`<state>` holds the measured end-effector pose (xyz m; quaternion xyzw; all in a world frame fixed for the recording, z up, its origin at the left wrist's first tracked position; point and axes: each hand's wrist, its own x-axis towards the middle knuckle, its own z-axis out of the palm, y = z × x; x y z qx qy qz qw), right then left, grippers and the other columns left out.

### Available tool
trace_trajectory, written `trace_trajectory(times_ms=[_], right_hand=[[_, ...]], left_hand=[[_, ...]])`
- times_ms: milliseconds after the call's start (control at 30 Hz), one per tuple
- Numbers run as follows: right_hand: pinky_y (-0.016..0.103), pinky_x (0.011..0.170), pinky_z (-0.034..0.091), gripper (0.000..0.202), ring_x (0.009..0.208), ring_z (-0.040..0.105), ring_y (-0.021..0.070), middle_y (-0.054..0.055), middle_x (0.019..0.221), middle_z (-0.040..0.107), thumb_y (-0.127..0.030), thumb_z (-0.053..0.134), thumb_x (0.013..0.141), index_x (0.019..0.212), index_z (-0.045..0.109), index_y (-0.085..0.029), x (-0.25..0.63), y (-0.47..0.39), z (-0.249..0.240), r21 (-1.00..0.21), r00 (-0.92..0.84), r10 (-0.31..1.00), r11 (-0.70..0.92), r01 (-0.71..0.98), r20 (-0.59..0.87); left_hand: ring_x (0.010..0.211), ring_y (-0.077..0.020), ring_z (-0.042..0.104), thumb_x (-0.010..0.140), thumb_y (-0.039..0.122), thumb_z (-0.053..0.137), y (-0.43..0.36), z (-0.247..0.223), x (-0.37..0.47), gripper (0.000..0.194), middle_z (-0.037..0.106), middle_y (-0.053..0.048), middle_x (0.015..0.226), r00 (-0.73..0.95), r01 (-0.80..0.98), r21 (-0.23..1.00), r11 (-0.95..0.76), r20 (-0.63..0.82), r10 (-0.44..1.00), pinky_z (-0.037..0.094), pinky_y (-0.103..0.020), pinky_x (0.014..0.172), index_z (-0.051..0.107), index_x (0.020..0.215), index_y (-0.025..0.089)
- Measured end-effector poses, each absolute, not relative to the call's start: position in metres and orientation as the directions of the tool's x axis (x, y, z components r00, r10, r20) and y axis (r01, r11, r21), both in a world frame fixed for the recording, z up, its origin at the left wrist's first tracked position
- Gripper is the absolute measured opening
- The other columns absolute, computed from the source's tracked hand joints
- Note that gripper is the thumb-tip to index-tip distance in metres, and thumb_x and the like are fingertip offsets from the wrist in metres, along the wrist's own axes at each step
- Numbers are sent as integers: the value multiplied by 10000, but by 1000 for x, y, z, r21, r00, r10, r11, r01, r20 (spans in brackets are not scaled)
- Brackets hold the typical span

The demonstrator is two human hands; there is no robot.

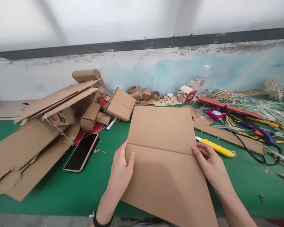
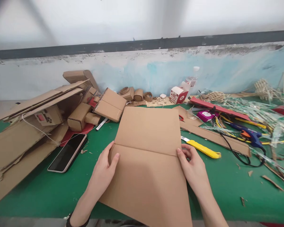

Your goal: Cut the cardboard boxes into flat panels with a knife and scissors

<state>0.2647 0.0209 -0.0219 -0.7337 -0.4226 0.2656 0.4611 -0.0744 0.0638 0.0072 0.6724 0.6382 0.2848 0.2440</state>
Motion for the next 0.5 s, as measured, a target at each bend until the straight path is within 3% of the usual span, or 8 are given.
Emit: trace_trajectory(times_ms=[133,300,400,500], right_hand=[[390,697,630,505,916,784,309,99,1038,823,-636,753,884,1221,634,-280,256,21,-3,-982,568,815,-179,53,-117],[337,510,572,598,668,751,259,69,948,825,-643,856,764,1225,682,-305,259,24,21,-982,612,769,-167,-84,-183],[313,445,521,594,584,699,227,58,911,821,-622,888,730,1211,702,-328,262,25,29,-983,633,752,-147,-107,-181],[311,452,543,622,597,717,230,51,937,830,-618,881,750,1274,691,-342,264,26,31,-980,610,766,-147,-138,-201]], left_hand=[[1537,-337,494,1072,459,509,61,9,-72,551,548,-151,1641,-36,588,808,-25,56,998,407,-599,1264,500,1572,226],[1315,-333,689,957,567,714,71,26,-77,655,574,-170,1606,-136,149,976,160,-140,981,569,-463,1079,563,1508,247],[1225,-334,739,854,568,849,79,40,-78,635,728,-158,1413,-46,-150,945,292,-301,952,606,-406,993,681,1358,220],[1099,-337,781,798,581,905,83,48,-77,535,816,-148,1189,89,-269,884,382,-372,924,633,-383,894,764,1112,172]])
